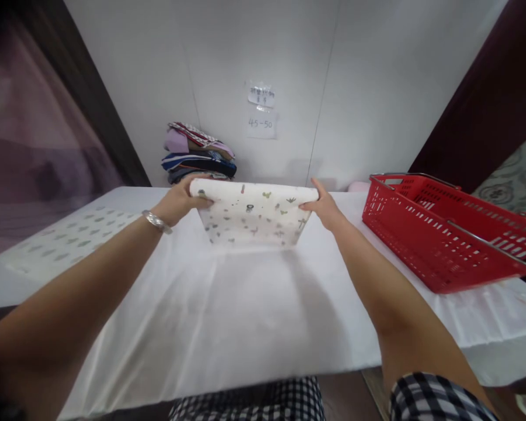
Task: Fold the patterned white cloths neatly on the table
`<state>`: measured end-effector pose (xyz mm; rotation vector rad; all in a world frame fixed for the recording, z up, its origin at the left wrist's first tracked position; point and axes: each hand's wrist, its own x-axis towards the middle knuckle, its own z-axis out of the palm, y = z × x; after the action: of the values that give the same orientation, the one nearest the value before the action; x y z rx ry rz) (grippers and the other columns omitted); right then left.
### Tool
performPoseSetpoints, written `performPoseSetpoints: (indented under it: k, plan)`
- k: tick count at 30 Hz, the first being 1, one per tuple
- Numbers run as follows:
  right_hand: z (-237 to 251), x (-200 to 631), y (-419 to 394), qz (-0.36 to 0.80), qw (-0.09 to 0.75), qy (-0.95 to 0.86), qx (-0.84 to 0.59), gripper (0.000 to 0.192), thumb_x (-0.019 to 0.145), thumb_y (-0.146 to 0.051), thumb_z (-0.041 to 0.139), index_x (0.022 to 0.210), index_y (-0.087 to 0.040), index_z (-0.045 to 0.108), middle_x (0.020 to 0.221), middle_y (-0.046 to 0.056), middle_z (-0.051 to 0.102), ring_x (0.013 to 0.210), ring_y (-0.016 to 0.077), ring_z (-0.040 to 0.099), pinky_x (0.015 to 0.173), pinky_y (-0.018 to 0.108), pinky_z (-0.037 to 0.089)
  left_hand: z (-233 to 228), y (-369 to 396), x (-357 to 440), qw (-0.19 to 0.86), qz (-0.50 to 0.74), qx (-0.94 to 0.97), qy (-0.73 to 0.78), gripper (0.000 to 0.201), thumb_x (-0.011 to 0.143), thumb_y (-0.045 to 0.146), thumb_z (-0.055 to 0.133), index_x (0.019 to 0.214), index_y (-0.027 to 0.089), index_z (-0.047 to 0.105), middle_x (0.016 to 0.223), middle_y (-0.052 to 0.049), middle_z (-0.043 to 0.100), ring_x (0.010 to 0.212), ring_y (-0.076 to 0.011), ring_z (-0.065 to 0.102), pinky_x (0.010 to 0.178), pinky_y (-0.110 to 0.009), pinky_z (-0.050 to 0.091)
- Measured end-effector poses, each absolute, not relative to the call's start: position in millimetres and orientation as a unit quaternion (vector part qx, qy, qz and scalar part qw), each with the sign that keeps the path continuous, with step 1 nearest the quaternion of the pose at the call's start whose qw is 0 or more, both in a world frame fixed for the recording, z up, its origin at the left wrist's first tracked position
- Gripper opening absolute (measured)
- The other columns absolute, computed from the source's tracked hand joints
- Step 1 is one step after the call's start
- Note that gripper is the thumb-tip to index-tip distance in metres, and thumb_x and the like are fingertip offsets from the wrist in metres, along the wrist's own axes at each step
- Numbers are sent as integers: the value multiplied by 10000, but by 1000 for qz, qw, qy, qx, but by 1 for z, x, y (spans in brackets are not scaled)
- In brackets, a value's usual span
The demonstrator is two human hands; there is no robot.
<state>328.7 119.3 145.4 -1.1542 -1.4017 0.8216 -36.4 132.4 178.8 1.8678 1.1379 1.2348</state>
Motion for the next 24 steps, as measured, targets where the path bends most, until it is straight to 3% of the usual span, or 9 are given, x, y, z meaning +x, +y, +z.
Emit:
performPoseSetpoints:
  k: [4,6,9,10,15,20,24]
  plan:
    - [143,323,78,156,542,-672,-481,794,614,-229,694,1334,-219,359,1124,62,568,1007,223,543,887,396,435,171,90,-49,135,436,791,408,686,586,208,650,1238,229,439,1151,-30,554,1054,-234,513,934,-352,388]
    - [107,321,47,105,505,-700,-494,607,664,-253,646,1244,-205,473,1139,75,573,1047,227,530,926,390,407,132,62,-56,98,380,824,408,604,609,179,594,1200,203,473,1196,-57,535,1115,-245,475,981,-382,345]
    - [37,321,2,123,387,-755,-515,346,705,-271,571,1044,-216,614,1067,82,625,1033,240,553,929,405,409,59,23,-61,113,240,863,431,465,616,129,544,1073,213,561,1157,-75,576,1132,-247,470,1019,-414,296]
    - [17,322,-9,144,333,-783,-505,336,702,-276,572,1030,-224,624,1068,81,630,1039,246,555,926,413,414,39,12,-62,121,202,877,420,453,615,103,523,1048,223,572,1128,-68,595,1122,-242,484,1028,-429,281]
    - [-30,326,-39,82,297,-806,-505,392,736,-186,488,1110,-242,594,1168,65,593,1105,234,516,952,434,392,-1,-15,-65,80,176,896,400,585,563,-4,445,1087,234,552,1153,-55,592,1172,-221,458,1047,-448,254]
    - [-22,330,-48,92,276,-810,-510,508,682,-100,447,1159,-221,572,1229,59,553,1154,226,478,989,435,363,6,-26,-74,75,180,898,396,592,602,18,457,1149,236,522,1211,-53,562,1202,-209,435,1053,-437,243]
    - [7,321,-51,178,255,-796,-519,554,691,-113,435,1221,-243,525,1309,36,483,1215,219,424,1028,447,317,28,-28,-69,152,159,878,424,485,713,208,530,1195,240,499,1274,-59,515,1208,-219,426,1058,-429,232]
